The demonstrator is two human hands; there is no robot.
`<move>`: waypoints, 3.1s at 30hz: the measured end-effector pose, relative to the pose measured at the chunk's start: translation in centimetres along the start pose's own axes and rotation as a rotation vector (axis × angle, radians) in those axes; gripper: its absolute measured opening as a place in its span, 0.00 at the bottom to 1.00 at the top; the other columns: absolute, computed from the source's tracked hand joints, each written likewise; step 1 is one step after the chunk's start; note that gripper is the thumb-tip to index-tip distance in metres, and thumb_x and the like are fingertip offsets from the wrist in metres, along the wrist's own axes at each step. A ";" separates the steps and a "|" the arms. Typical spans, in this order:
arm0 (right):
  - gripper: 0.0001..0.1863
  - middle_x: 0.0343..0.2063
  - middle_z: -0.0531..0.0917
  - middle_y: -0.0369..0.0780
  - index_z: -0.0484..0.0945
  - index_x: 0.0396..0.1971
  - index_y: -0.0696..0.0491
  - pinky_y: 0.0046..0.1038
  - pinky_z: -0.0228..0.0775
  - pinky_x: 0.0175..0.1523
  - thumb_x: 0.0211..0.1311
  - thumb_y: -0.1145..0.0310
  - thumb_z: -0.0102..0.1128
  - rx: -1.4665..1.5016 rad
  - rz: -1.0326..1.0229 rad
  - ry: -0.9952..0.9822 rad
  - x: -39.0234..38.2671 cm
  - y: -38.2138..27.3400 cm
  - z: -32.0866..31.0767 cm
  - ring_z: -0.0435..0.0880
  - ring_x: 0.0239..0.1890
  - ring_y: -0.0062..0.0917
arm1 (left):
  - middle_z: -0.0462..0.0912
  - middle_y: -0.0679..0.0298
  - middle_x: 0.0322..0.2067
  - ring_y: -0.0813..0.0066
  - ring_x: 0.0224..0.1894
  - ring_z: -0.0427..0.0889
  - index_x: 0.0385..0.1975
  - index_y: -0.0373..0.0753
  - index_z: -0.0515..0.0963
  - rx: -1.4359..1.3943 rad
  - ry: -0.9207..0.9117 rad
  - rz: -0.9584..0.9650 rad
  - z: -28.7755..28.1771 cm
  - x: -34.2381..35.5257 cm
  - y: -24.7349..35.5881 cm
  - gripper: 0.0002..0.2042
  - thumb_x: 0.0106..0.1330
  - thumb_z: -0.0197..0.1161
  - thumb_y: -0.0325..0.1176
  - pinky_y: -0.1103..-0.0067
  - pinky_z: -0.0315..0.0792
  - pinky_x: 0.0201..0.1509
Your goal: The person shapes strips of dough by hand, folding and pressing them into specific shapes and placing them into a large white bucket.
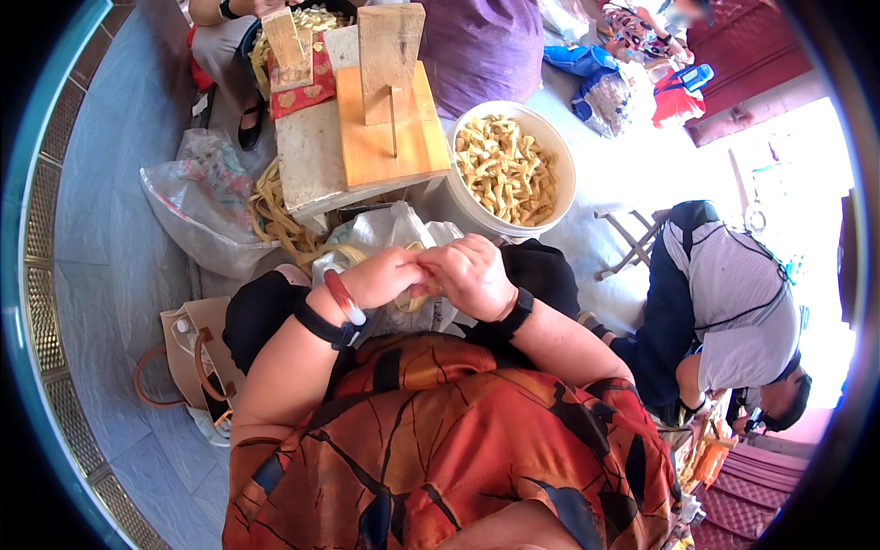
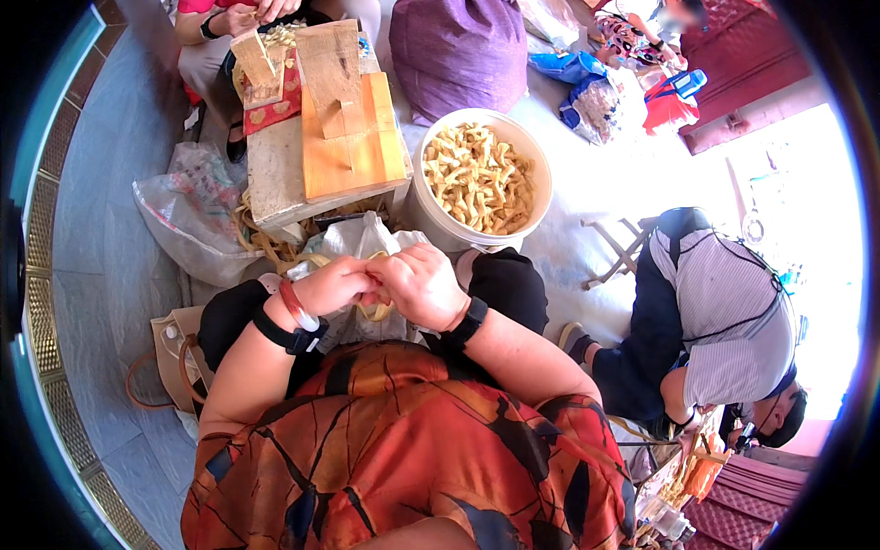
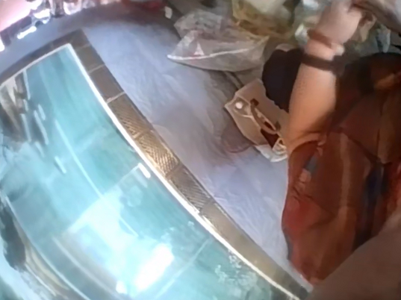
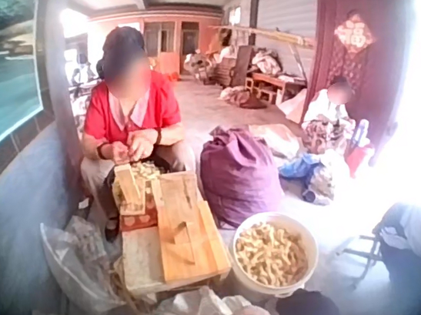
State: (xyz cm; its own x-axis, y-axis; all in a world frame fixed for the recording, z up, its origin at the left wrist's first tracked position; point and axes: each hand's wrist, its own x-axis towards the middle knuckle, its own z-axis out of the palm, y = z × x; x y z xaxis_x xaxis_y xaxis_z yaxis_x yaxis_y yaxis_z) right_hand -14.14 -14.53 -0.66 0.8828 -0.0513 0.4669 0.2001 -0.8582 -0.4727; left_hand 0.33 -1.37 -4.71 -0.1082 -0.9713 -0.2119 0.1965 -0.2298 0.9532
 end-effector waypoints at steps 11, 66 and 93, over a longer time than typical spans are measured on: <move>0.04 0.30 0.81 0.34 0.76 0.36 0.57 0.13 0.61 0.29 0.65 0.74 0.54 1.559 0.933 -0.017 0.2 3.4 0.5 0.72 0.25 0.11 | 0.80 0.56 0.35 0.51 0.36 0.79 0.48 0.39 0.66 0.921 0.564 0.620 2.2 0.3 1.7 0.21 0.55 0.64 0.23 0.65 0.72 0.39; 0.10 0.39 0.78 0.39 0.66 0.45 0.54 0.24 0.69 0.48 0.70 0.66 0.50 1.321 0.608 -0.201 3.5 0.4 0.4 0.78 0.38 0.20 | 0.80 0.61 0.26 0.72 0.29 0.81 0.45 0.36 0.74 0.466 0.866 0.440 -0.3 -2.1 4.2 0.09 0.68 0.56 0.29 0.79 0.73 0.33; 0.08 0.36 0.79 0.46 0.75 0.39 0.53 0.42 0.70 0.44 0.61 0.70 0.53 -0.273 0.355 0.090 7.4 11.3 -1.2 0.78 0.39 0.44 | 0.76 0.52 0.20 0.58 0.25 0.78 0.26 0.35 0.74 0.600 1.081 0.122 -6.8 1.9 4.8 0.10 0.63 0.57 0.35 0.70 0.70 0.31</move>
State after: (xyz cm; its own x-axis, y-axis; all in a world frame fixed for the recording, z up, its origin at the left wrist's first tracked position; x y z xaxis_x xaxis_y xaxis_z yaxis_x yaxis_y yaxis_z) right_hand -5.84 -25.26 -1.62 0.8338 -0.4004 0.3801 -0.2381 -0.8819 -0.4068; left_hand 7.68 -4.72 -2.05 0.7936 -0.6021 0.0875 -0.3584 -0.3464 0.8669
